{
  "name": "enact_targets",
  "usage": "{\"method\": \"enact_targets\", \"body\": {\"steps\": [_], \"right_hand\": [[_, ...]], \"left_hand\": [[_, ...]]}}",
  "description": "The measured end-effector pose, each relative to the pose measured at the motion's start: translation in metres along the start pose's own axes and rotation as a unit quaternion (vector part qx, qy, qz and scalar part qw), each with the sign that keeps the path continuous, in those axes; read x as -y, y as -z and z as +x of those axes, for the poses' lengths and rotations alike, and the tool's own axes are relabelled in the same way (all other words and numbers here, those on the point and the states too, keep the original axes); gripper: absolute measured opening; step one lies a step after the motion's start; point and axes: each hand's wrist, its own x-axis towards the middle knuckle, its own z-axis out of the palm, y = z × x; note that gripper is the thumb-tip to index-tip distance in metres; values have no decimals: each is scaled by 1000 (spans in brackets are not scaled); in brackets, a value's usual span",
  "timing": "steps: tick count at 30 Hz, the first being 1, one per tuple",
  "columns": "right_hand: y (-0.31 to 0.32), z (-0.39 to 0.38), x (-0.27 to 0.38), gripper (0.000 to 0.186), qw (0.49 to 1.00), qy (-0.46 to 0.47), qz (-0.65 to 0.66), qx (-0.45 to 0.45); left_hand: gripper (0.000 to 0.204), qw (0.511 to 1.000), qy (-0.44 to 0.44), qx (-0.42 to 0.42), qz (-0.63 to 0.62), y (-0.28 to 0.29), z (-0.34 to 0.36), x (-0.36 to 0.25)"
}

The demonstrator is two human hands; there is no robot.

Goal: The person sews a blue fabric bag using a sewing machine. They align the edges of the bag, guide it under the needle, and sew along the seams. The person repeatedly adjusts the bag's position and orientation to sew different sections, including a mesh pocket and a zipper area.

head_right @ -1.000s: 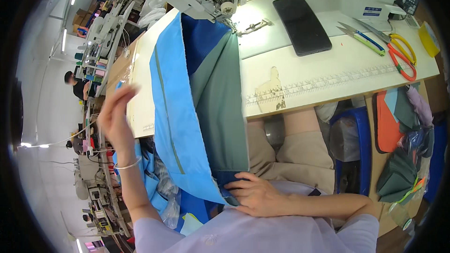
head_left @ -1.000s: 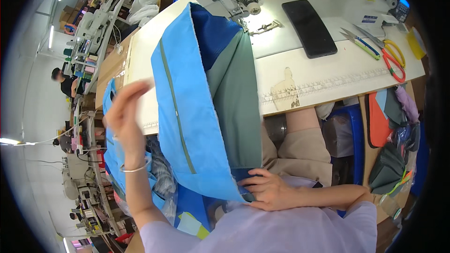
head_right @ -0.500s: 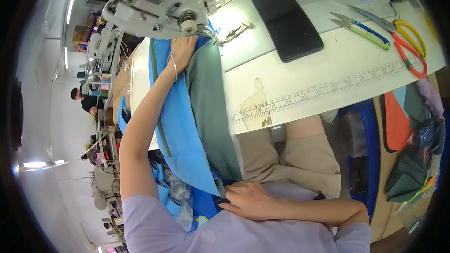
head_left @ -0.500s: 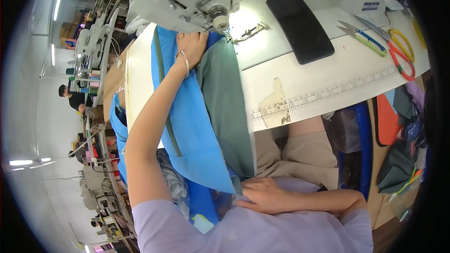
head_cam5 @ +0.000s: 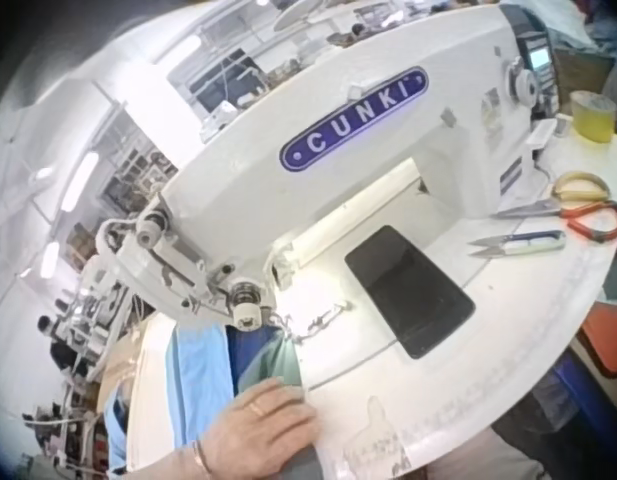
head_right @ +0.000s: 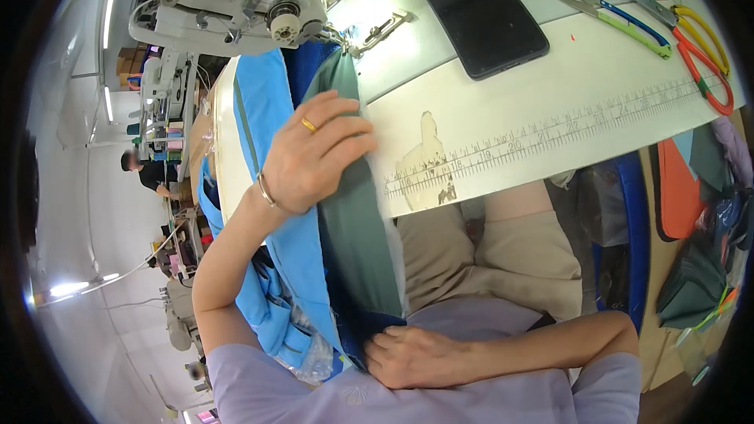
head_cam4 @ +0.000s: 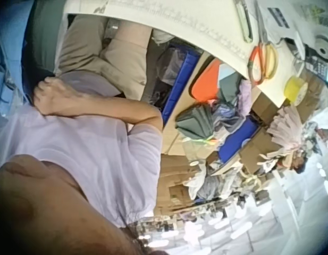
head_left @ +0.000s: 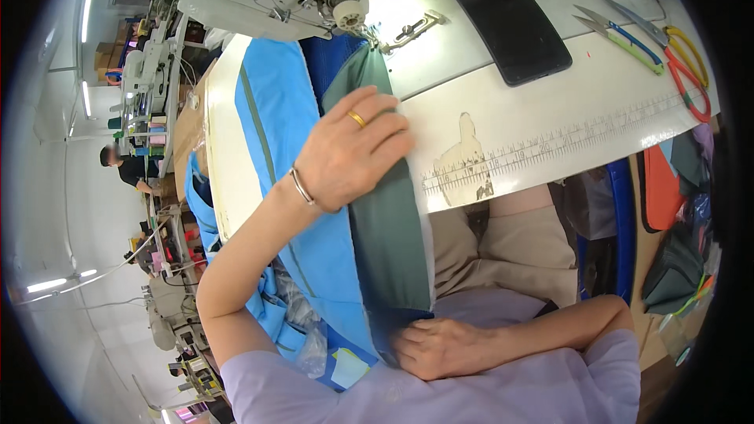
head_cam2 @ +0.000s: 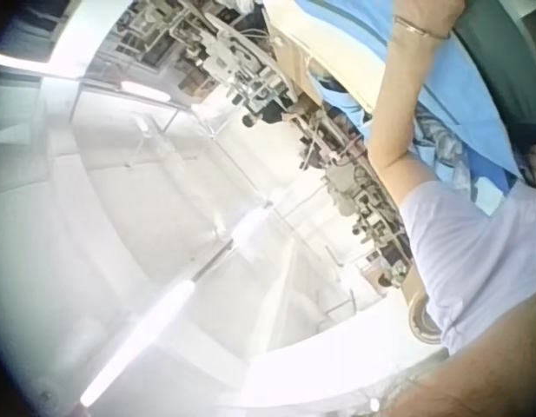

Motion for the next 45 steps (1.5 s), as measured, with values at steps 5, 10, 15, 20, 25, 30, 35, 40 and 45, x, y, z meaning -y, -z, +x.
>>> {"method": "enact_targets", "body": {"steps": [5, 10, 15, 20, 25, 30, 35, 40, 45], "right_hand": [[4, 3, 6, 17, 1000, -5, -16, 17], [7, 6, 10, 13, 999, 12, -35, 0], [4, 9, 18, 13, 998, 25, -40, -32], [3, 11, 24, 13, 998, 20, -40, -34], [-11, 1, 15, 12, 997, -5, -6, -74], [0, -1, -9, 17, 989, 1, 51, -138], [52, -7, -73, 27, 950, -78, -209, -218], [67, 20, -96, 39, 950, -117, -264, -122], [54, 32, -95, 36, 968, -96, -205, -106]], "left_hand": [[19, 999, -6, 33, -9, 3, 3, 7], [22, 1000, -4, 27, -15, -4, 8, 15], [22, 996, -54, 77, -8, -3, 22, 13], [21, 989, -79, 96, -74, -4, 19, 3], [22, 976, -39, 92, -195, -2, -10, -28], [19, 970, -2, 30, -242, 2, -22, -23], [13, 965, -10, -35, -260, 9, -27, -18], [12, 965, -11, -54, -256, 5, -32, -19], [10, 987, -31, -87, -133, -1, -22, -23]]}}
